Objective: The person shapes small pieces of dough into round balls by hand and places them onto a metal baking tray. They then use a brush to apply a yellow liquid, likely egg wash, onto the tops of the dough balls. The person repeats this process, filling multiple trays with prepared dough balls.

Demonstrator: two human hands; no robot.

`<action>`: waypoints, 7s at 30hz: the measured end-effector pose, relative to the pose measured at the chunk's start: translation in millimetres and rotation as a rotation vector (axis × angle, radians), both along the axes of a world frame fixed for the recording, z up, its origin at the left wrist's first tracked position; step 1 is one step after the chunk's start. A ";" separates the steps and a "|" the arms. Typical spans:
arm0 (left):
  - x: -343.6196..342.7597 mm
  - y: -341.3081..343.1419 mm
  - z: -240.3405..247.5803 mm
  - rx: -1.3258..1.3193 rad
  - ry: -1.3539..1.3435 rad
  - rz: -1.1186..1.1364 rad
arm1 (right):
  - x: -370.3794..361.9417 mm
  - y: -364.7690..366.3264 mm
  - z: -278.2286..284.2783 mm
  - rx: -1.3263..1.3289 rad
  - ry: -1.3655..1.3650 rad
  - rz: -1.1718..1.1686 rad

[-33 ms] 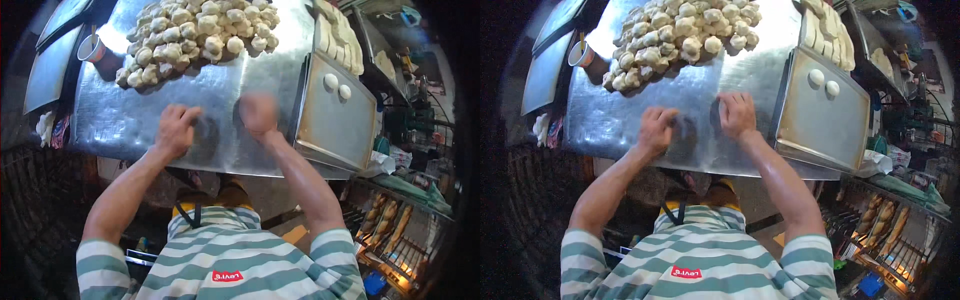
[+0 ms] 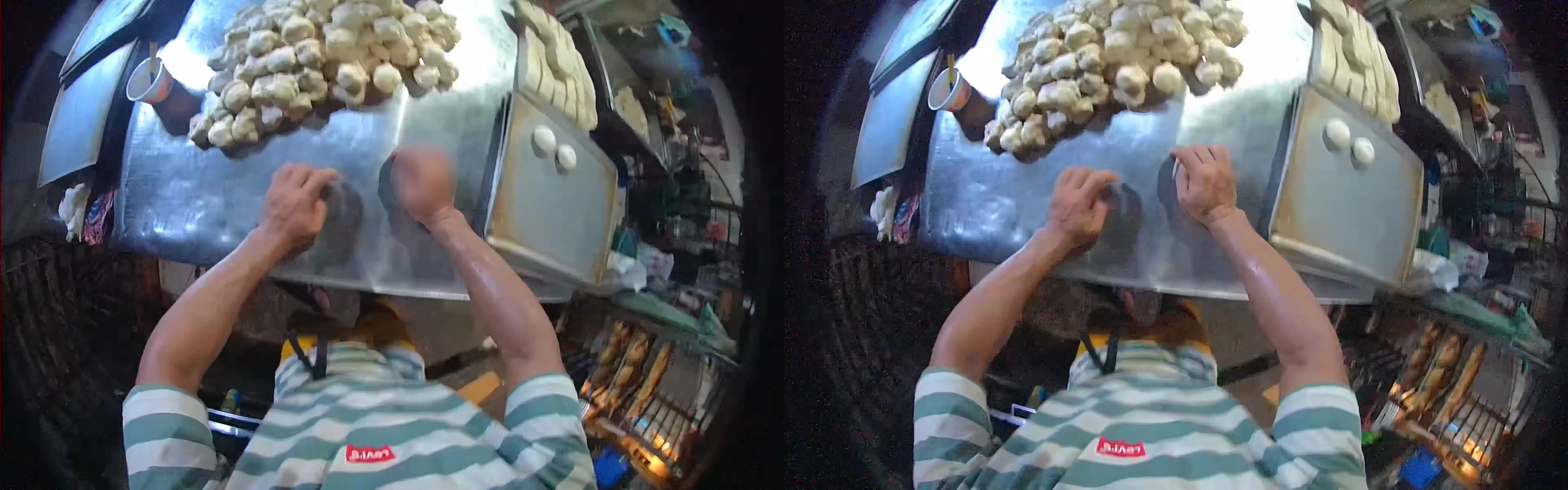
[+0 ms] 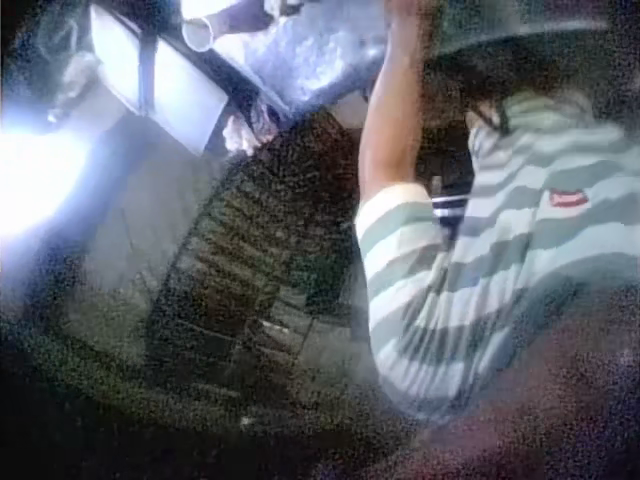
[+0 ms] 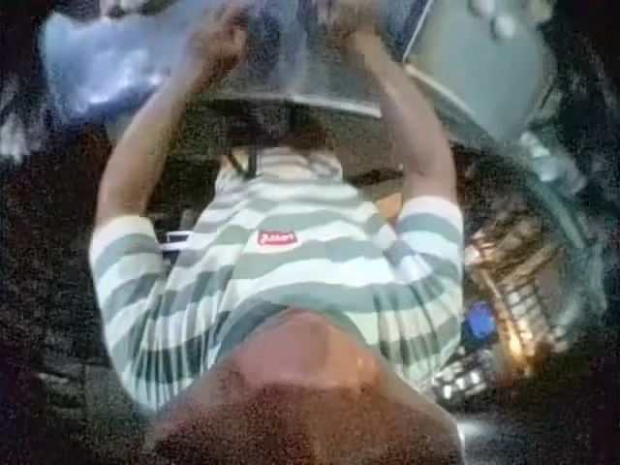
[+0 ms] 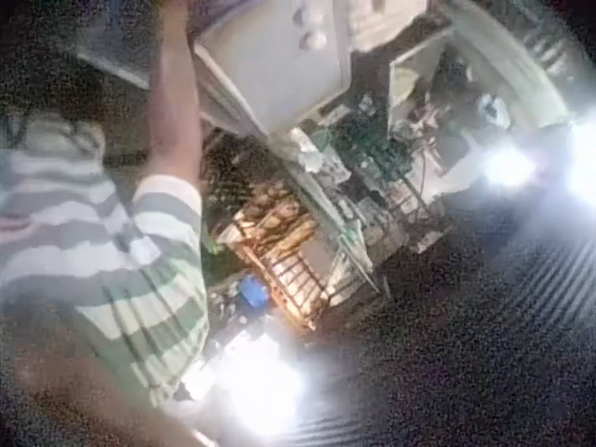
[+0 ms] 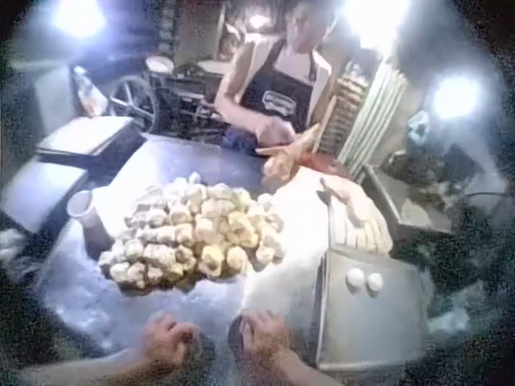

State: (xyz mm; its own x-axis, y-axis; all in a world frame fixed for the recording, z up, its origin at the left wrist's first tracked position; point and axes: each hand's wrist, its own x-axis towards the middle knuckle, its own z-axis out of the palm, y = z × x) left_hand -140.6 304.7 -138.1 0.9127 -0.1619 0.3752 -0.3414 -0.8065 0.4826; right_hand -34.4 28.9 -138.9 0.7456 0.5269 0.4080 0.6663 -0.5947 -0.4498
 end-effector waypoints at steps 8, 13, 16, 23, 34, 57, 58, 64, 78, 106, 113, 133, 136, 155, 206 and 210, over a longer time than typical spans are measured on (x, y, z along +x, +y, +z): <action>11.5 32.1 -3.7 -0.076 -0.146 0.192 | 17.6 -16.0 1.0 0.107 0.091 -0.145; 29.1 -8.0 8.9 0.018 -0.010 -0.046 | 23.4 13.5 7.6 0.038 0.035 0.059; 80.9 16.5 5.6 0.030 -0.011 -0.037 | 83.8 10.2 10.6 -0.020 -0.028 0.019; -12.0 -11.8 5.9 0.005 0.103 0.038 | 2.9 8.6 -4.8 0.035 -0.001 0.006; 9.2 4.1 -16.1 -0.065 -0.197 0.083 | -5.9 -2.4 -3.7 0.095 0.036 -0.036; 23.6 -9.0 -12.5 -0.108 -0.097 0.226 | 37.0 22.2 -3.6 0.059 0.007 -0.097; 15.9 -19.4 -8.2 -0.071 -0.115 0.148 | 29.1 29.2 4.7 0.066 -0.043 -0.017; 57.9 -15.1 -2.6 0.002 -0.129 0.209 | 92.8 23.6 3.9 -0.086 -0.066 -0.076; 39.5 15.3 -3.6 0.176 0.002 0.604 | 23.7 -11.4 14.2 -0.054 0.107 -0.040; 24.0 2.8 -16.9 -0.071 0.189 0.515 | 79.5 33.0 1.0 -0.061 -0.044 -0.443; -27.5 -1.4 67.5 -0.117 0.754 0.545 | -22.7 -40.1 26.5 0.166 0.352 -0.213; 191.3 -371.7 56.3 -0.357 0.300 0.112 | 66.5 -280.1 85.5 0.171 0.311 -0.679; 196.3 -354.9 76.7 -0.374 0.523 0.099 | 63.2 -290.6 73.3 0.116 0.281 -0.666; 53.3 -0.4 64.2 -0.606 0.351 0.242 | 103.9 27.0 49.2 0.496 0.405 -0.539; 58.4 -13.4 8.7 0.082 -0.065 0.090 | 36.0 8.9 6.3 0.014 -0.032 -0.029; 45.1 18.5 -14.2 -0.047 -0.037 0.252 | 22.8 -21.5 1.5 0.086 0.020 -0.108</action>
